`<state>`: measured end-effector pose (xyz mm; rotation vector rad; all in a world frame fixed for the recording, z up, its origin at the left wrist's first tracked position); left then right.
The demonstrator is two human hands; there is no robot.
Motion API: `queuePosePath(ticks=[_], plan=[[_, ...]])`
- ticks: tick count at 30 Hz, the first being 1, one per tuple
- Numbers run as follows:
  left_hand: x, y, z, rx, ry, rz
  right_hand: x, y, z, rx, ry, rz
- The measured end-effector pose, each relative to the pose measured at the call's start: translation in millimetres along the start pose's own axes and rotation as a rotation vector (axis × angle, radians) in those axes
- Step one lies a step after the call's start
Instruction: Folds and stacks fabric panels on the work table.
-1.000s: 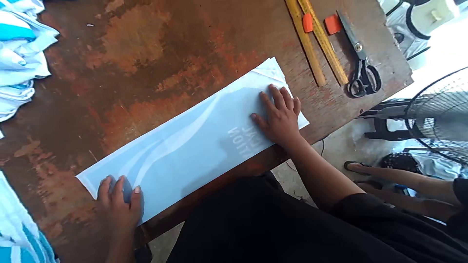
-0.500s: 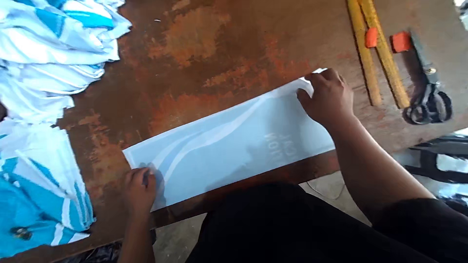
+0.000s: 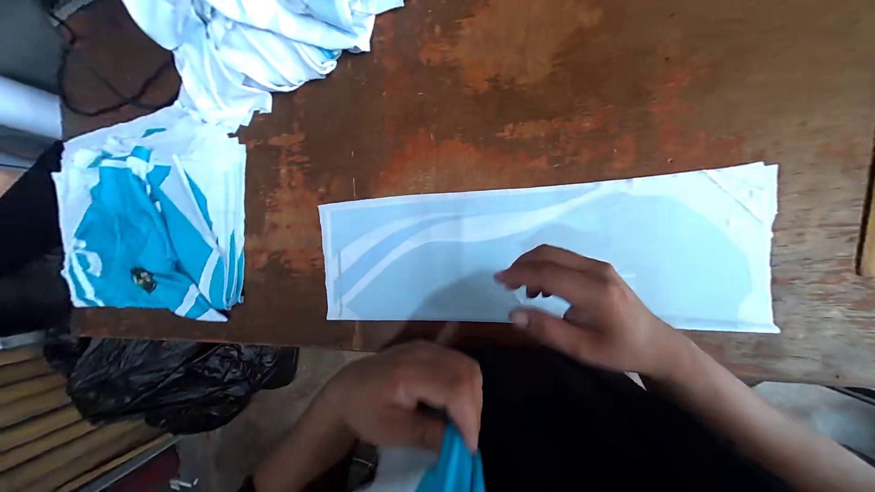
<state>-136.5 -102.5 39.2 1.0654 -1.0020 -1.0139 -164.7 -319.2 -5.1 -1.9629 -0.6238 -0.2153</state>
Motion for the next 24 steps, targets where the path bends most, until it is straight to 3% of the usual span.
queuePosePath(ticks=[2,5,7,10,12,13,16,19,21,24], plan=[[-3,-27,-6,0.064,0.166,-0.155,22,-60,3,0.32,-0.085,-0.204],[-12,-69,-13,-0.06,0.508,-0.398,27,-129,20,0.627,-0.31,-0.366],[-22,-77,-20,-0.193,0.759,-0.399,13,-136,36,0.555,-0.356,-0.41],[-46,-56,-27,-0.273,1.026,-0.167,-30,-92,37,0.09,-0.328,-0.369],[-60,-31,-20,-0.104,1.012,-0.062,-70,-52,29,-0.251,-0.369,-0.213],[-62,-19,-10,0.049,0.973,-0.089,-90,-37,25,-0.361,-0.408,-0.108],[-30,-1,42,0.573,0.785,-0.256,-125,-29,10,-0.36,-0.46,0.144],[31,2,107,0.928,0.577,-0.318,-118,-63,1,-0.146,-0.178,0.121],[56,8,133,1.081,0.47,-0.305,-105,-82,-5,-0.164,-0.023,0.012],[57,16,116,1.239,0.495,-0.54,-95,-81,-35,-0.243,0.09,-0.067]])
Point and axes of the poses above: each hand's wrist, its own x-axis towards the middle knuckle, its own z-axis out of the palm, y = z × x, the point moved 4 cm from there along x, towards the middle knuckle, and after that the axes turned 7 degrees about -z, right-handed, at the moved point
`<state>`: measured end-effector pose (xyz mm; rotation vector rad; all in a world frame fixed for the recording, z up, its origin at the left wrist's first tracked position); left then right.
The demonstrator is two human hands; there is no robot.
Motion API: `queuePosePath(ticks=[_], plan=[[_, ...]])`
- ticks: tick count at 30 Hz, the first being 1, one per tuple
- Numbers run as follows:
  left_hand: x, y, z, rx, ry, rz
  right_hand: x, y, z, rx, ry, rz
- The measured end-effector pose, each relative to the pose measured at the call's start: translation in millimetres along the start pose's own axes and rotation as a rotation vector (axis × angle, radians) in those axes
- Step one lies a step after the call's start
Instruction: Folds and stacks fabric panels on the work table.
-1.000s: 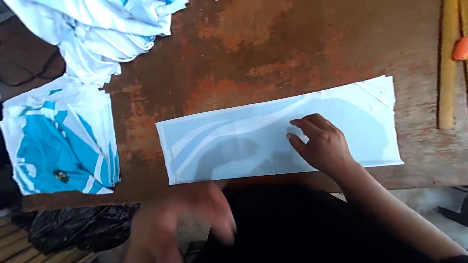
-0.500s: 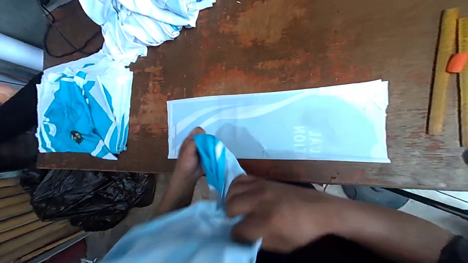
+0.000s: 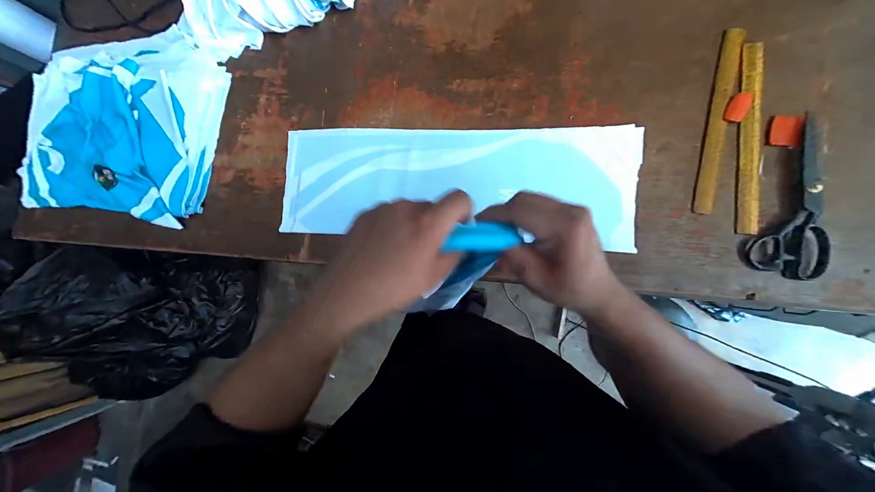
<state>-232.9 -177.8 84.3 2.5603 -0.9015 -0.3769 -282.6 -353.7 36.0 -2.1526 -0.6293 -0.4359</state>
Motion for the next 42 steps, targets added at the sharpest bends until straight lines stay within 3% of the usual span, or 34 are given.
queuePosePath(ticks=[2,5,8,11,12,13,15,17,19,21,24,25,27,29,30,32,35,38,42], plan=[[11,-33,-5,0.043,0.008,-0.087,1,16,-21,0.009,0.068,0.097],[21,-52,-12,-0.143,0.124,-0.046,-5,37,-38,0.03,0.13,0.281],[32,-9,-9,-0.355,0.385,0.181,6,23,-26,0.125,0.036,0.254],[48,31,5,-0.603,0.666,0.339,25,5,-26,0.171,0.191,0.153],[53,34,11,-0.701,0.684,0.327,33,4,-35,0.149,0.254,0.153],[55,35,21,-0.771,0.619,0.266,40,4,-46,0.125,0.299,0.157],[53,27,54,-0.767,0.33,0.06,52,9,-70,0.089,0.347,0.169],[45,4,95,-0.576,0.003,-0.114,58,17,-92,0.076,0.393,0.174],[29,-38,130,-0.411,-0.17,-0.189,56,23,-113,0.103,0.466,0.177],[8,-89,139,-0.408,-0.165,-0.282,45,28,-132,0.121,0.529,0.202],[-16,-155,109,-0.782,0.144,-0.384,7,48,-144,0.095,0.516,0.275],[-20,-165,93,-1.014,0.277,-0.399,-8,54,-141,0.024,0.418,0.334],[-16,-164,56,-1.317,0.502,-0.366,-29,55,-121,-0.186,0.025,0.466],[-6,-141,26,-1.164,0.6,-0.264,-31,50,-78,-0.192,-0.308,0.494],[-1,-120,18,-0.939,0.584,-0.194,-26,41,-53,-0.152,-0.333,0.446],[8,-59,13,-0.527,0.474,-0.026,-8,15,-11,0.012,-0.221,0.278],[11,-1,20,-0.362,0.393,0.179,20,-6,10,0.313,-0.045,0.096],[6,-24,35,-0.46,0.184,0.022,23,4,-12,0.362,-0.005,0.065],[-24,-100,108,-0.337,-0.128,-0.294,-9,23,-79,0.215,0.179,0.143]])
Point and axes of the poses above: each hand's wrist, its own x-axis towards the middle knuckle, its own z-axis out of the palm, y = z × x, the point moved 4 cm from there along x, towards the middle knuckle, and after that the axes turned 7 degrees about -z, right-handed, at the moved point
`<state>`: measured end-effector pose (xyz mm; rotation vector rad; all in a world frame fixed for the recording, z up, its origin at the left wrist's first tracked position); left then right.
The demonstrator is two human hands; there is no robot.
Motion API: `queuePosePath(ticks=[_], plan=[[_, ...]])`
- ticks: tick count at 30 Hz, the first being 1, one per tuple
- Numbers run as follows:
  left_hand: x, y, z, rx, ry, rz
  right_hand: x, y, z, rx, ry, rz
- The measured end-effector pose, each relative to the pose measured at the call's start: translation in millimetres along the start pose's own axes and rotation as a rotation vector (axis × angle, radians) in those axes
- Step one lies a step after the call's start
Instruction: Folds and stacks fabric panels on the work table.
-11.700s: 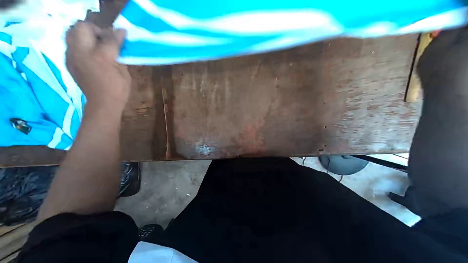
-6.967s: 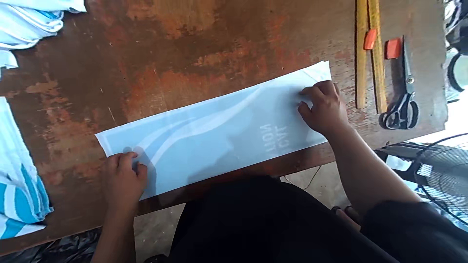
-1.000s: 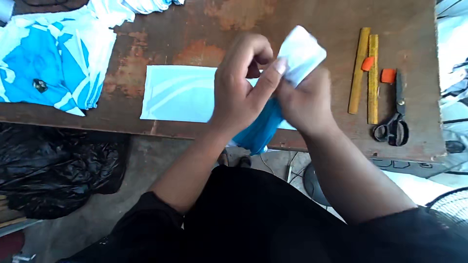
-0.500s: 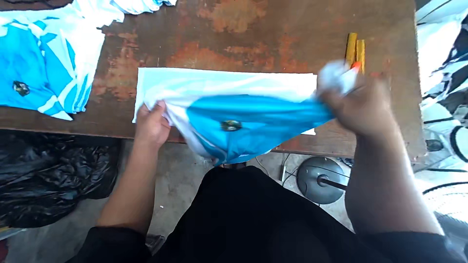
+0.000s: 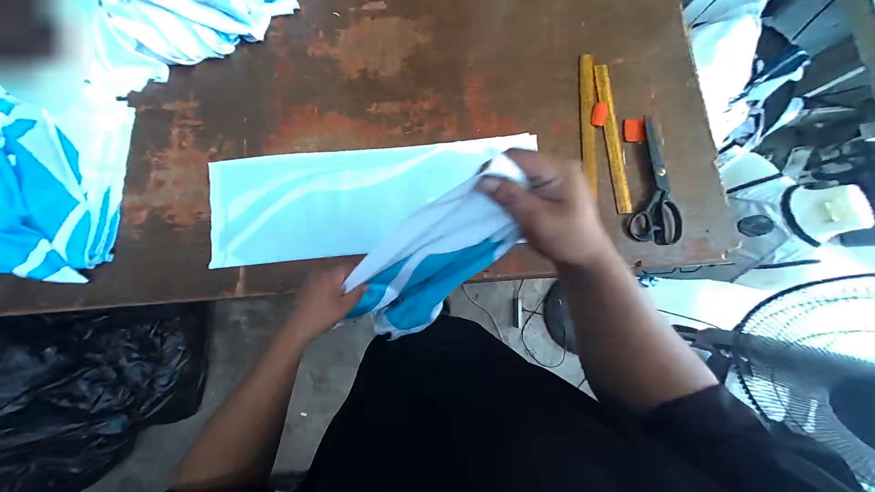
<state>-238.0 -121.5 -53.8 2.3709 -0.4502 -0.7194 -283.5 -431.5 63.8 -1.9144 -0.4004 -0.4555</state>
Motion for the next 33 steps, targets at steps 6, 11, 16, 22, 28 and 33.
queuePosePath(ticks=[6,11,16,22,28,33], plan=[[-42,-105,-31,0.094,0.278,-0.139,-46,27,-88,0.044,0.273,0.126],[-56,-83,-107,-0.661,0.455,0.203,-52,32,-103,-0.003,0.435,0.041],[-79,-49,-179,-0.186,0.348,0.285,-57,37,-111,-0.072,0.645,-0.004],[-33,-103,-201,0.327,0.485,0.076,-71,66,-90,-0.546,0.635,0.127],[41,-175,-172,-0.223,0.391,0.088,-91,139,-72,-0.665,0.569,0.611],[83,-174,-179,-0.535,0.452,0.094,-73,153,-91,-0.741,0.567,0.594]])
Point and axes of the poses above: each hand's wrist, its own x-axis towards the middle knuckle, its own z-axis out of the palm, y = z × x, the point moved 4 cm from there along x, towards the middle knuckle, and after that the axes turned 7 degrees about -z, right-handed, at the moved point
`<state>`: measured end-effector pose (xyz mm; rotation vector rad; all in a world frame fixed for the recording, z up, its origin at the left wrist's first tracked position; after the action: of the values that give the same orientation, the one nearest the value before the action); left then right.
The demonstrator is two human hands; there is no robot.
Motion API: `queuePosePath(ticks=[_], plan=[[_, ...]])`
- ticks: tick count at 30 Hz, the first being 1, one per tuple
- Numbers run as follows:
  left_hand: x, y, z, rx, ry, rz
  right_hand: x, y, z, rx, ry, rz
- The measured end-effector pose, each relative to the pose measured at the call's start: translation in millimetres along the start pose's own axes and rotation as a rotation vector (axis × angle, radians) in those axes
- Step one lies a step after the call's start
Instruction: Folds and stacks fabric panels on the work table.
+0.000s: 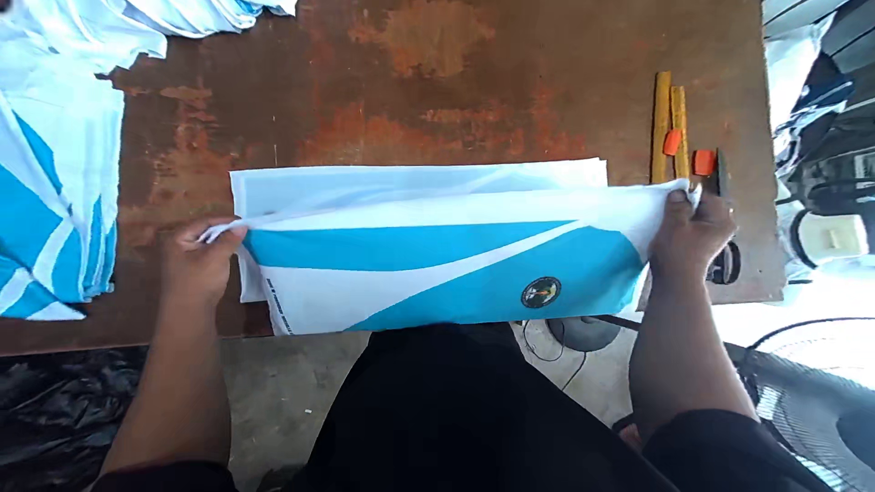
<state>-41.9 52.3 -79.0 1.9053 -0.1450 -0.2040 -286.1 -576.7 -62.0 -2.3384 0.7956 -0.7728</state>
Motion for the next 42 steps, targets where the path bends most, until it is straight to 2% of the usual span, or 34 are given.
queuePosePath(ticks=[4,8,14,17,21,28,38,42], plan=[[40,1,17,0.115,0.071,-0.017,27,1,26,-0.009,-0.07,0.094],[63,-9,32,0.286,0.138,-0.128,44,18,59,-0.072,-0.169,0.153],[77,-18,39,0.434,0.194,-0.238,64,15,89,-0.217,-0.302,0.066],[82,-23,37,0.472,0.213,-0.223,70,15,96,-0.209,-0.306,-0.001],[90,-30,30,0.556,0.211,-0.092,78,7,106,-0.182,-0.316,-0.037],[89,-36,29,0.543,0.258,-0.064,88,-1,121,-0.17,-0.336,-0.03],[100,-39,30,0.502,0.341,-0.115,88,-2,126,-0.218,-0.327,-0.021],[105,-38,31,0.541,0.357,-0.19,89,-5,128,-0.235,-0.328,-0.001]])
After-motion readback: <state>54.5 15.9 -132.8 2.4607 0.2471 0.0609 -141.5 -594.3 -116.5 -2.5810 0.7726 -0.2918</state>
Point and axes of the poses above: each hand's wrist, its own x-axis towards the middle knuckle, its own z-axis out of the palm, y = z × x, the point moved 4 cm from there along x, towards the middle knuckle, and after that the axes turned 7 degrees about -z, right-handed, at the moved point
